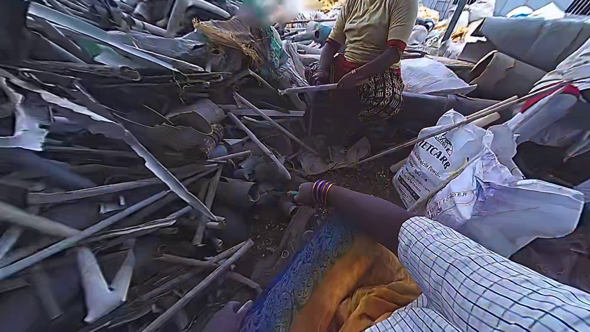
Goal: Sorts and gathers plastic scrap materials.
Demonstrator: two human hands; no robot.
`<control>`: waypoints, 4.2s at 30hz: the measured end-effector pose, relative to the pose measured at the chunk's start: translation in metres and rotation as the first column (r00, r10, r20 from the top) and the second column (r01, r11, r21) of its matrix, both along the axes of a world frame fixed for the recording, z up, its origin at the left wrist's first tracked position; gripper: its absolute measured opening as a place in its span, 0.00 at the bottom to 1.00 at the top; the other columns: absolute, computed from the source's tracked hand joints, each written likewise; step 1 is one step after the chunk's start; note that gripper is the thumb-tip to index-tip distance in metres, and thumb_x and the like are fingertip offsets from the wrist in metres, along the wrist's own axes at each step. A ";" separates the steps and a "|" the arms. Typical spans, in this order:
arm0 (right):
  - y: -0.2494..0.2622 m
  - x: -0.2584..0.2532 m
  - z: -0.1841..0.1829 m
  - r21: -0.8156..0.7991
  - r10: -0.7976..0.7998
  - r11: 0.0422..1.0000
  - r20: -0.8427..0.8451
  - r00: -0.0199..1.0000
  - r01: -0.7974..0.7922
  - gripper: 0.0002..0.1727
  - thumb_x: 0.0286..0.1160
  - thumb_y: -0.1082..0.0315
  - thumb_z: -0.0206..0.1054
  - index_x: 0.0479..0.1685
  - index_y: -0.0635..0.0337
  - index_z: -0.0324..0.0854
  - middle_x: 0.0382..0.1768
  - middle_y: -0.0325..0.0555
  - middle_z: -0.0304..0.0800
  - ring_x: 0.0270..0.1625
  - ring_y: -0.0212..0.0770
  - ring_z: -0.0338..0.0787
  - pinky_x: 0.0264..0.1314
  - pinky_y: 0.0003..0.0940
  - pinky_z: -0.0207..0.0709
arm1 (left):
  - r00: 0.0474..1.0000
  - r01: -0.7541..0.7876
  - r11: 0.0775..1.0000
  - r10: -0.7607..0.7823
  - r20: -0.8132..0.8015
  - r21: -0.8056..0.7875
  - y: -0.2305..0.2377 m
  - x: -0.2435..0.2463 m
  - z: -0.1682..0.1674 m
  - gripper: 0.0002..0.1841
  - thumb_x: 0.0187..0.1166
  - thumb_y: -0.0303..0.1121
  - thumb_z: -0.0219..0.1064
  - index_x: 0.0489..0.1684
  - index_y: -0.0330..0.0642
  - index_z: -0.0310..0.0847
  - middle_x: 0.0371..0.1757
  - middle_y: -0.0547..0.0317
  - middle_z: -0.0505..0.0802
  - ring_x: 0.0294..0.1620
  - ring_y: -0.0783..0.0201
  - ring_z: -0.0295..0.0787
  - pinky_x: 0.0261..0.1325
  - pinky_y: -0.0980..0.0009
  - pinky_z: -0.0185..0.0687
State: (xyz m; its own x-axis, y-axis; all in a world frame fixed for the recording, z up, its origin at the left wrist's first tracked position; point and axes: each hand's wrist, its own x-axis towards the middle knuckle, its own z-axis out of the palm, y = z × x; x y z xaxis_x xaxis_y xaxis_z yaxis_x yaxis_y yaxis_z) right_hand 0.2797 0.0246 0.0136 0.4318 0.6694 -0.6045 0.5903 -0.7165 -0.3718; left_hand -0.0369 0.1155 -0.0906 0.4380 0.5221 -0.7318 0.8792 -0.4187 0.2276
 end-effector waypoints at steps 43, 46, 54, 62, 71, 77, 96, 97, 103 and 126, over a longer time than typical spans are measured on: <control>0.137 0.008 -0.066 -0.447 0.484 0.813 0.162 0.860 -0.373 0.17 0.79 0.62 0.70 0.45 0.72 0.87 0.48 0.66 0.89 0.53 0.62 0.89 0.58 0.64 0.76 | 1.000 -0.019 0.975 0.022 0.010 -0.219 0.044 0.060 -0.021 0.34 0.92 0.52 0.55 0.88 0.36 0.63 0.78 0.35 0.81 0.81 0.41 0.76 0.84 0.42 0.65; 0.133 -0.011 -0.080 -0.568 0.509 0.756 0.197 0.838 -0.326 0.25 0.78 0.55 0.71 0.46 0.76 0.86 0.55 0.70 0.88 0.63 0.66 0.87 0.64 0.68 0.74 | 1.000 -0.006 0.976 0.008 0.009 -0.219 0.040 0.064 -0.017 0.33 0.92 0.52 0.54 0.88 0.37 0.62 0.79 0.34 0.80 0.83 0.40 0.74 0.83 0.42 0.65; 0.112 0.025 -0.098 -0.545 0.415 0.810 0.268 0.869 -0.219 0.17 0.76 0.61 0.70 0.40 0.71 0.87 0.50 0.68 0.89 0.57 0.66 0.88 0.56 0.71 0.75 | 1.000 0.012 0.979 -0.013 -0.004 -0.205 0.034 0.067 -0.014 0.34 0.92 0.53 0.54 0.89 0.37 0.61 0.81 0.34 0.77 0.84 0.40 0.73 0.84 0.41 0.64; 0.101 0.020 -0.137 -0.530 0.427 0.806 0.211 0.879 -0.264 0.22 0.88 0.61 0.58 0.57 0.77 0.83 0.65 0.72 0.85 0.71 0.68 0.84 0.68 0.71 0.72 | 1.000 0.024 0.977 -0.023 0.006 -0.212 0.037 0.070 -0.015 0.34 0.92 0.53 0.54 0.88 0.36 0.62 0.81 0.34 0.78 0.85 0.41 0.72 0.84 0.41 0.64; 0.116 0.019 -0.120 -0.497 0.407 0.834 0.261 0.875 -0.240 0.18 0.84 0.64 0.63 0.53 0.75 0.85 0.62 0.69 0.87 0.68 0.66 0.86 0.66 0.70 0.74 | 0.999 0.035 0.972 -0.032 0.015 -0.234 0.039 0.075 -0.017 0.34 0.92 0.54 0.54 0.88 0.37 0.62 0.81 0.36 0.78 0.84 0.42 0.73 0.83 0.40 0.65; 0.122 0.048 -0.084 -0.289 0.221 0.945 0.219 0.950 -0.153 0.24 0.93 0.56 0.54 0.54 0.72 0.83 0.44 0.64 0.87 0.45 0.57 0.86 0.54 0.59 0.75 | 0.999 0.042 0.969 -0.039 0.020 -0.242 0.040 0.076 -0.019 0.34 0.92 0.53 0.54 0.88 0.35 0.61 0.81 0.34 0.78 0.84 0.41 0.73 0.83 0.40 0.65; 0.136 -0.027 -0.102 -0.186 0.462 0.883 0.186 0.867 -0.430 0.26 0.77 0.54 0.75 0.56 0.72 0.83 0.51 0.68 0.89 0.58 0.65 0.89 0.64 0.66 0.76 | 0.997 0.045 0.961 -0.027 0.070 -0.273 0.050 0.066 -0.017 0.33 0.93 0.51 0.53 0.85 0.30 0.64 0.80 0.31 0.78 0.84 0.38 0.72 0.82 0.38 0.65; 0.131 -0.036 -0.083 -0.218 0.531 0.844 0.211 0.820 -0.491 0.24 0.78 0.56 0.74 0.58 0.71 0.83 0.53 0.68 0.89 0.60 0.66 0.88 0.65 0.67 0.75 | 0.997 0.049 0.963 -0.029 0.078 -0.266 0.052 0.064 -0.017 0.32 0.93 0.50 0.53 0.83 0.29 0.66 0.78 0.31 0.79 0.83 0.38 0.73 0.81 0.38 0.65; 0.068 -0.060 0.000 -0.165 0.602 0.797 0.156 0.783 -0.581 0.20 0.90 0.61 0.61 0.69 0.68 0.76 0.50 0.67 0.87 0.55 0.65 0.88 0.61 0.64 0.76 | 0.990 0.084 0.962 -0.051 0.129 -0.259 0.046 0.053 -0.024 0.33 0.92 0.50 0.54 0.84 0.29 0.64 0.79 0.31 0.78 0.83 0.38 0.73 0.83 0.39 0.65; 0.075 0.028 -0.075 -0.283 0.495 0.835 0.012 0.869 -0.472 0.20 0.90 0.60 0.60 0.61 0.73 0.77 0.51 0.67 0.86 0.57 0.63 0.87 0.63 0.60 0.75 | 0.958 -0.276 0.927 0.288 0.012 -0.253 0.117 0.038 -0.136 0.27 0.94 0.43 0.54 0.84 0.32 0.68 0.82 0.36 0.77 0.87 0.44 0.69 0.88 0.47 0.59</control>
